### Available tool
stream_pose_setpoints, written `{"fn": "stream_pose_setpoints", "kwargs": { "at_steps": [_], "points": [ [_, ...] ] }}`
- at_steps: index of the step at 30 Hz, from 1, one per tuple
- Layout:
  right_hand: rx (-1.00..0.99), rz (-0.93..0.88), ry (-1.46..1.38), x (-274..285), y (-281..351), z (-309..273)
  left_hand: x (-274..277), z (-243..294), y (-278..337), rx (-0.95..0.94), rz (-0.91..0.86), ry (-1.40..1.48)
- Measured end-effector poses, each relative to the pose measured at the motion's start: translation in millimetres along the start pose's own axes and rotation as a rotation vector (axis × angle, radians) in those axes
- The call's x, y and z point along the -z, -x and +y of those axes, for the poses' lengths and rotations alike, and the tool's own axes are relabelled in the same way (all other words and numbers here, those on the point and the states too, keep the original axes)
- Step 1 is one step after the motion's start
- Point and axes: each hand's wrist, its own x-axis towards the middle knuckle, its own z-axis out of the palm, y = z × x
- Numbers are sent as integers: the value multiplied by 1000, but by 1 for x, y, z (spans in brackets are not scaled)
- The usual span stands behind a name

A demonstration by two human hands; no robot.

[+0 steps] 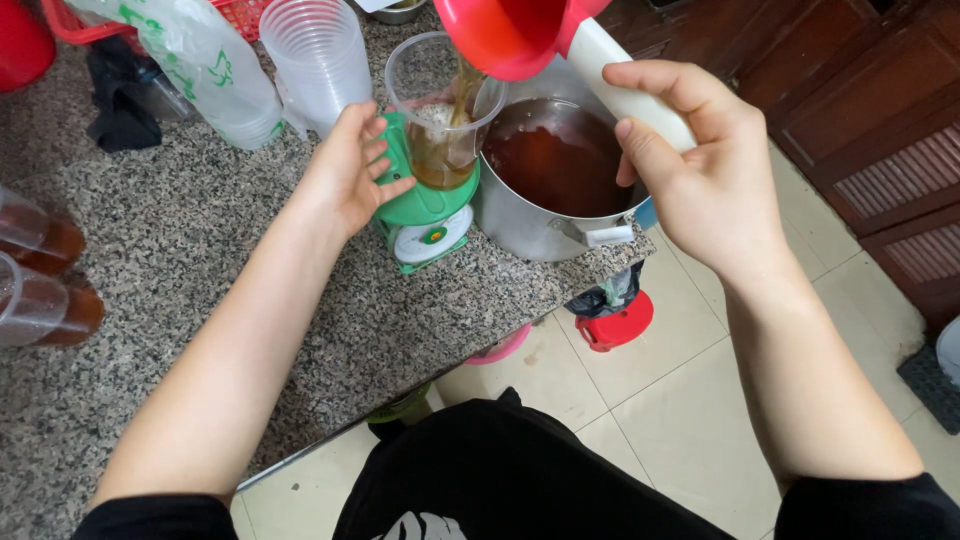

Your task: Pouring tea from a large pot into individual plastic cups using a red ladle and a scale.

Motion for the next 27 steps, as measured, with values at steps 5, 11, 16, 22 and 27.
{"fn": "stream_pose_setpoints", "kwargs": {
  "at_steps": [5, 11, 16, 22, 27],
  "points": [
    [-16, -6, 6, -4, 1, -2, -1, 1, 6, -8, -13, -15],
    [-29, -18, -25, -8, 2, -1, 1, 0, 4, 12, -30, -39],
    [-23, -20, 23, -10, 2, -5, 6, -2, -1, 31, -58, -27],
    [-29, -18, -5, -12, 1, -4, 7, -3, -3, 37, -39, -19],
    [-118, 47, -125, -11, -2, -1, 7, -2, -3, 37, -1, -14]
  ]
}}
